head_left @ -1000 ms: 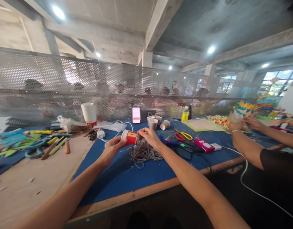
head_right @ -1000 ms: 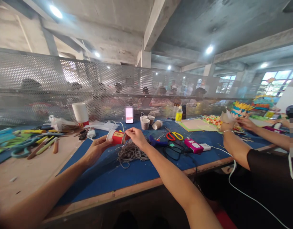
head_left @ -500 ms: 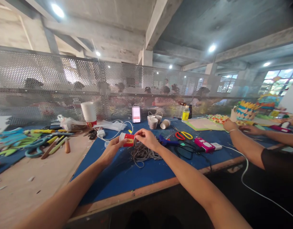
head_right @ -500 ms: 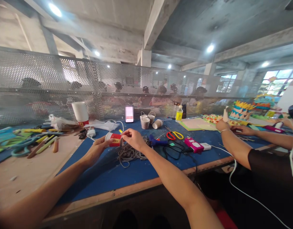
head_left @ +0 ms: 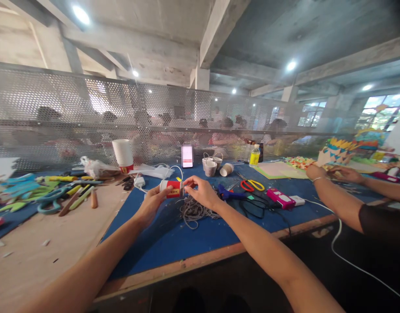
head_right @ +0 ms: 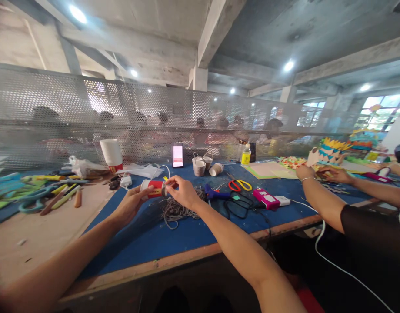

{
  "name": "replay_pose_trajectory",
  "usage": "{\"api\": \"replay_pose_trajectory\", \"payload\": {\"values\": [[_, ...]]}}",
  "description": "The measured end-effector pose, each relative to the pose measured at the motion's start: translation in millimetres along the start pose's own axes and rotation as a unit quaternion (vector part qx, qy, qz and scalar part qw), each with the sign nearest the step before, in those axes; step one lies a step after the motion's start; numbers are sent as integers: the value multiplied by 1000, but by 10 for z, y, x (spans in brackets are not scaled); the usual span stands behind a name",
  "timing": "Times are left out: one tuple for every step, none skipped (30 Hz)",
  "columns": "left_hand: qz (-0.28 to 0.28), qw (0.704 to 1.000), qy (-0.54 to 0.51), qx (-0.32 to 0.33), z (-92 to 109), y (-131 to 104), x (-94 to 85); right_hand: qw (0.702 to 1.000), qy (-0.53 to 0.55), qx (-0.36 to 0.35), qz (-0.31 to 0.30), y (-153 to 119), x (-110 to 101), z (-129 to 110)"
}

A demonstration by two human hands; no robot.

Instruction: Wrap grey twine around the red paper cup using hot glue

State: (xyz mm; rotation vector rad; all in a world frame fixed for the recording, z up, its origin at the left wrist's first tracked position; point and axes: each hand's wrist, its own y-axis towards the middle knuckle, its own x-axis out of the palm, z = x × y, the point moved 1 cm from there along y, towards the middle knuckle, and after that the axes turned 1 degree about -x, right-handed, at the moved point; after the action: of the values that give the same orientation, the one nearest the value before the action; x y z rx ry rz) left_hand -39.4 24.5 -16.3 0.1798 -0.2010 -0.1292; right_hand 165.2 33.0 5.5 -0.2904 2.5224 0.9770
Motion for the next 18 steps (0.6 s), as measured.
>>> {"api": "replay_pose_trajectory", "payload": {"values": [[1,1000,2,-2,-10,11,-11,1000,-10,-3,0,-1,-4,-2],[3,1000,4,-2,-19,20,-22,1000,-20,-6,-1,-2,-7,-3],[9,1000,5,2,-25,29,-32,999,-30,-11,-4,-4,-9,-5],[16,1000,6,9,-26,35,-39,999,-39,-17,-8,-5,-10,-6],[25,1000,7,18,-24,39,-44,998,-49,-24,-12,-7,-10,-6],[32,999,9,28,-19,40,-47,998,-57,-32,-17,-9,-8,-5],[39,999,10,37,-12,40,-47,997,-67,-41,-23,-10,-5,-4],[44,998,12,43,-3,37,-46,995,-80,-49,-28,-11,-2,-1],[45,998,11,46,5,34,-43,993,-97,-58,-31,-11,-1,2],[45,998,8,46,12,31,-40,991,-116,-66,-30,-9,-7,4],[44,998,4,44,18,27,-37,987,-137,-75,-25,-5,-21,6],[42,998,0,39,22,23,-34,984,-156,-83,-19,2,-48,7],[41,999,-2,34,24,20,-32,981,-173,-88,-11,11,-91,9],[42,999,-3,30,27,17,-30,978,-187,-90,-2,19,-153,12],[45,999,0,29,29,15,-28,976,-199,-86,6,26,-233,17],[48,998,4,32,31,13,-27,974,-211,-75,15,28,-333,27],[52,998,7,36,32,13,-27,972,-225,-59,26,22,-450,40],[56,998,11,41,33,15,-27,969,-242,-38,35,3,-579,58]]}}
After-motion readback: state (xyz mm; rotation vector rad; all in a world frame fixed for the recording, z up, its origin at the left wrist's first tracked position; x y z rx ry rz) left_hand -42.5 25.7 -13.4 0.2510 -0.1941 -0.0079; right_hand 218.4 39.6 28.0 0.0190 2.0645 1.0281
